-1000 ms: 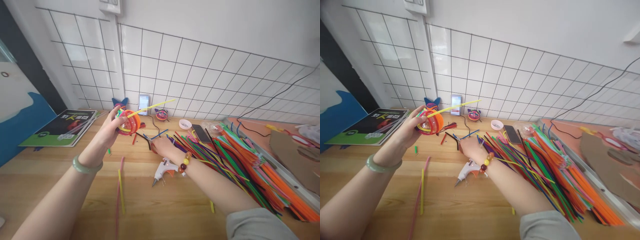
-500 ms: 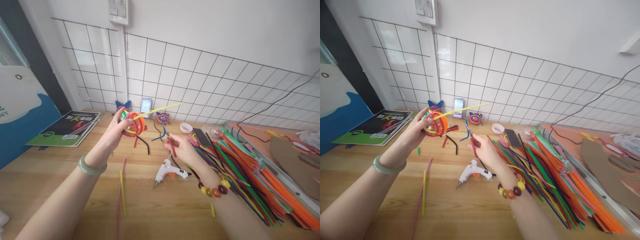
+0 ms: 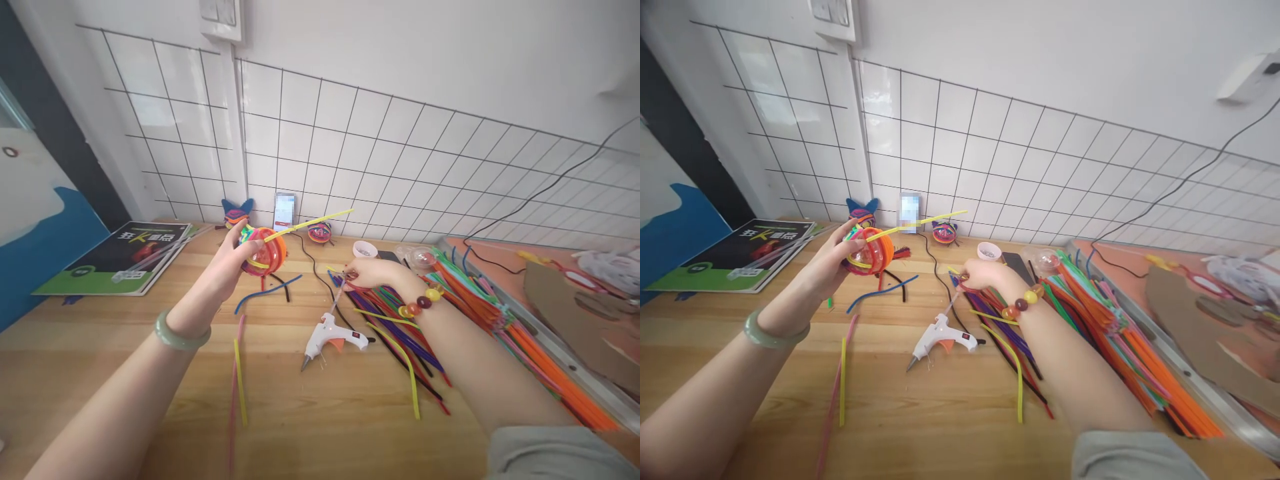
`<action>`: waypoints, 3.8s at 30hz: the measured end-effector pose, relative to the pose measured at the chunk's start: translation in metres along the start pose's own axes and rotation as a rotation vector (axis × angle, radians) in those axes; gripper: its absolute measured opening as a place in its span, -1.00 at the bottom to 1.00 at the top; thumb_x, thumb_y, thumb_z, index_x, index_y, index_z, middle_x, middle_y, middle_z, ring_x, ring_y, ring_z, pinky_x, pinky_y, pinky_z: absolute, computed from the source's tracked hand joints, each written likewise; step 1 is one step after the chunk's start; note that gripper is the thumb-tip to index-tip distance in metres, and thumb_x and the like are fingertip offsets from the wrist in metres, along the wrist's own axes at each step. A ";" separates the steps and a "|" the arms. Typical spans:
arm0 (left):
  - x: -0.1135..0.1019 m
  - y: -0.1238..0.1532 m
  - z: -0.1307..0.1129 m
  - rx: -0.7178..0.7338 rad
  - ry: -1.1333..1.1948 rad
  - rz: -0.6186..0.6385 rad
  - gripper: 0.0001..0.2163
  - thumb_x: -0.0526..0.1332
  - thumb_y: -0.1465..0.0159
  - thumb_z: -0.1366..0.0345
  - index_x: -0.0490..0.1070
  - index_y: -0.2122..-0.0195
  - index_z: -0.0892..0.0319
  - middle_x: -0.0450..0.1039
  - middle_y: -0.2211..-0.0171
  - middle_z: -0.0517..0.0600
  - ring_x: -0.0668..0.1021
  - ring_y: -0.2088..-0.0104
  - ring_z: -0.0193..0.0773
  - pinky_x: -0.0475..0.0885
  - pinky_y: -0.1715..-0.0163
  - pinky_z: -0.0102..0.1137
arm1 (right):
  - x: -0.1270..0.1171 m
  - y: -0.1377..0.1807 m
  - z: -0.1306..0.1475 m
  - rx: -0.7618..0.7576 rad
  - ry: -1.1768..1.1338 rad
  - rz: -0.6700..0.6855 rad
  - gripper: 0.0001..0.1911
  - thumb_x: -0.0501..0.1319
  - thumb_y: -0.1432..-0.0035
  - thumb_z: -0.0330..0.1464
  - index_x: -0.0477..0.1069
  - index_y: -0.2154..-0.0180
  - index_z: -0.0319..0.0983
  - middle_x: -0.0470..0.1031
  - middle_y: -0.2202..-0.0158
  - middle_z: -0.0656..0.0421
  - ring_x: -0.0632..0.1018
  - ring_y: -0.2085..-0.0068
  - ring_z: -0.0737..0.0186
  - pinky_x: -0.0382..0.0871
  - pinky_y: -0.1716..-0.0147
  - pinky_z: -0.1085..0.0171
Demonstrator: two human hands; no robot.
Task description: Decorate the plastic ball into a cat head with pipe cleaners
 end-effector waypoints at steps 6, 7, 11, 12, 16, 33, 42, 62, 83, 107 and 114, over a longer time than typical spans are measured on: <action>0.005 0.008 -0.007 0.009 -0.013 0.000 -0.23 0.36 -0.06 0.25 0.21 -0.34 0.14 0.47 -0.03 0.13 0.55 0.02 -0.02 0.44 -0.02 -0.16 | 0.022 0.018 0.040 -0.191 -0.320 -0.145 -0.69 0.26 -0.20 -0.18 0.48 0.08 -0.21 0.56 0.32 0.19 0.55 0.33 0.24 0.45 0.33 0.29; 0.007 0.009 -0.007 0.012 -0.018 0.008 -0.22 0.35 -0.06 0.25 0.20 -0.34 0.14 0.47 -0.04 0.14 0.55 0.01 -0.01 0.43 -0.04 -0.15 | 0.027 0.024 0.048 -0.233 -0.444 -0.208 -0.68 0.26 -0.20 -0.20 0.45 0.04 -0.20 0.55 0.30 0.19 0.54 0.32 0.24 0.46 0.31 0.27; 0.014 0.015 -0.006 0.006 -0.038 0.031 -0.21 0.35 -0.08 0.25 0.16 -0.37 0.16 0.43 -0.12 0.18 0.53 -0.04 0.02 0.41 -0.08 -0.15 | 0.038 0.045 0.073 -0.254 -0.637 -0.402 -0.59 0.31 -0.15 -0.27 0.33 -0.02 -0.18 0.51 0.32 0.22 0.50 0.33 0.27 0.45 0.30 0.27; 0.016 0.017 -0.005 -0.001 -0.042 0.035 -0.20 0.36 -0.09 0.25 0.15 -0.38 0.16 0.41 -0.14 0.19 0.53 -0.04 0.02 0.41 -0.08 -0.14 | 0.037 0.049 0.078 -0.245 -0.638 -0.444 -0.61 0.32 -0.14 -0.27 0.32 0.01 -0.18 0.50 0.34 0.23 0.49 0.34 0.28 0.44 0.31 0.29; 0.023 0.024 -0.004 -0.015 -0.090 0.057 -0.16 0.36 -0.11 0.19 0.08 -0.41 0.11 0.32 -0.25 0.19 0.50 -0.12 0.07 0.40 -0.11 -0.13 | 0.031 0.057 0.094 -0.229 -0.585 -0.566 -0.64 0.33 -0.15 -0.26 0.29 0.07 -0.18 0.48 0.35 0.24 0.48 0.38 0.30 0.41 0.34 0.30; 0.039 0.040 -0.007 -0.082 -0.287 0.123 -0.10 0.31 -0.18 0.13 -0.14 -0.46 0.09 0.32 -0.23 0.13 0.43 -0.19 0.06 0.41 -0.11 -0.13 | 0.034 0.063 0.111 -0.329 -0.165 -0.769 -0.76 0.20 -0.34 -0.29 0.30 0.02 -0.23 0.58 0.25 0.05 0.61 0.24 0.08 0.48 0.27 0.17; 0.044 0.045 -0.002 -0.227 -0.131 0.187 -0.11 0.34 -0.21 0.13 -0.16 -0.46 0.07 0.36 -0.20 0.20 0.54 -0.01 -0.02 0.52 0.26 -0.31 | 0.037 0.061 0.108 -0.371 0.034 -0.848 -0.73 0.21 -0.33 -0.36 0.29 -0.01 -0.30 0.57 0.25 -0.01 0.62 0.24 0.04 0.52 0.27 0.13; 0.051 0.052 -0.014 -0.201 -0.170 0.128 -0.13 0.26 -0.26 0.20 -0.23 -0.48 0.17 0.40 -0.15 0.15 0.47 -0.12 0.00 0.51 0.09 -0.27 | 0.033 0.063 0.108 -0.321 0.240 -0.800 -0.80 0.06 -0.37 -0.43 0.35 0.02 -0.30 0.58 0.17 -0.10 0.63 0.15 -0.05 0.54 0.23 0.08; 0.046 0.040 0.006 -0.303 -0.113 0.126 -0.12 0.28 -0.24 0.22 -0.24 -0.47 0.16 0.37 -0.19 0.22 0.57 0.06 -0.11 0.52 0.31 -0.40 | 0.032 0.043 0.102 -0.262 0.193 -0.675 -0.89 0.13 -0.36 -0.39 0.35 0.10 -0.24 0.64 0.16 -0.04 0.66 0.20 0.02 0.47 0.33 0.20; 0.039 0.037 0.001 -0.230 -0.225 0.384 -0.15 0.32 -0.17 0.16 -0.02 -0.44 0.12 0.29 -0.30 0.18 0.40 -0.23 0.05 0.38 -0.14 -0.14 | 0.047 0.007 -0.013 0.173 -0.080 -0.267 -0.64 0.19 -0.30 -0.33 0.48 -0.10 -0.23 0.55 -0.09 -0.07 0.54 -0.14 -0.05 0.33 -0.17 0.04; 0.048 0.042 0.004 -0.116 -0.395 0.553 -0.06 0.33 -0.12 0.11 -0.08 -0.46 0.20 0.34 -0.25 0.22 0.43 -0.19 0.14 0.36 -0.15 -0.05 | 0.034 0.044 0.082 -0.248 -1.037 -0.233 -0.33 0.30 -0.22 -0.07 0.22 -0.29 -0.04 0.32 -0.33 0.10 0.44 -0.26 0.07 0.44 -0.16 0.06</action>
Point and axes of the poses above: each hand's wrist, its own y-axis away from the middle knuckle, its own x-axis out of the palm, z = x × y, the point moved 4 cm from there along -y, towards the middle knuckle
